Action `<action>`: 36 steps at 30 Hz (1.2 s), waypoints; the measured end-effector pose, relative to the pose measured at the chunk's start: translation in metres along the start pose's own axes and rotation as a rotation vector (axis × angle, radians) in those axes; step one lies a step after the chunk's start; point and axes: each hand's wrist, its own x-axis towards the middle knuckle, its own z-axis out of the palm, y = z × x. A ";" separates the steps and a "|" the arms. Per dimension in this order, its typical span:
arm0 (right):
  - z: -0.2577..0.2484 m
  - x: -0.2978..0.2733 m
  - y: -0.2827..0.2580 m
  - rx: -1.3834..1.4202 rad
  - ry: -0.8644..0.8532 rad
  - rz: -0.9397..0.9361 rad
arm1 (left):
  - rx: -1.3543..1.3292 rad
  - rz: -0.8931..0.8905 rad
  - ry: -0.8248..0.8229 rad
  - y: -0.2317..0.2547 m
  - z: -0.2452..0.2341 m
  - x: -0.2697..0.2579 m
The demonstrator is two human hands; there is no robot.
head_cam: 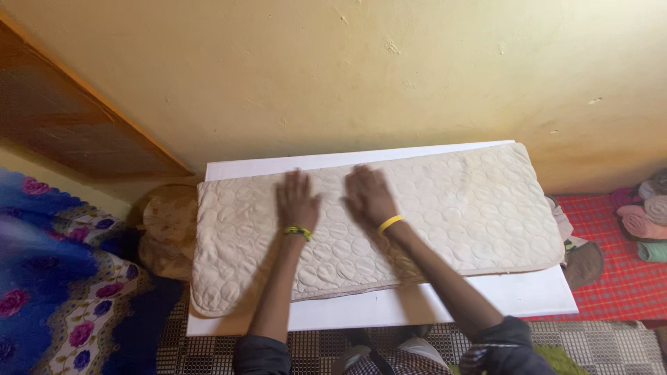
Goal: The person folds a quilted mat on a table by first smoothing it out with both hands and then folding it in half lengthwise.
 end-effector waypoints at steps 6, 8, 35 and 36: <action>-0.019 -0.042 0.057 -0.237 0.001 0.150 | -0.005 -0.092 0.063 -0.073 0.017 -0.012; -0.052 -0.068 0.114 -0.305 0.023 0.261 | -0.055 -0.220 0.056 -0.132 0.007 -0.029; -0.084 -0.158 0.104 -0.362 -0.034 0.437 | 0.087 -0.785 -0.169 -0.088 -0.066 -0.178; -0.067 -0.150 0.080 -0.369 -0.041 0.480 | 0.189 -0.837 -0.168 -0.066 -0.063 -0.166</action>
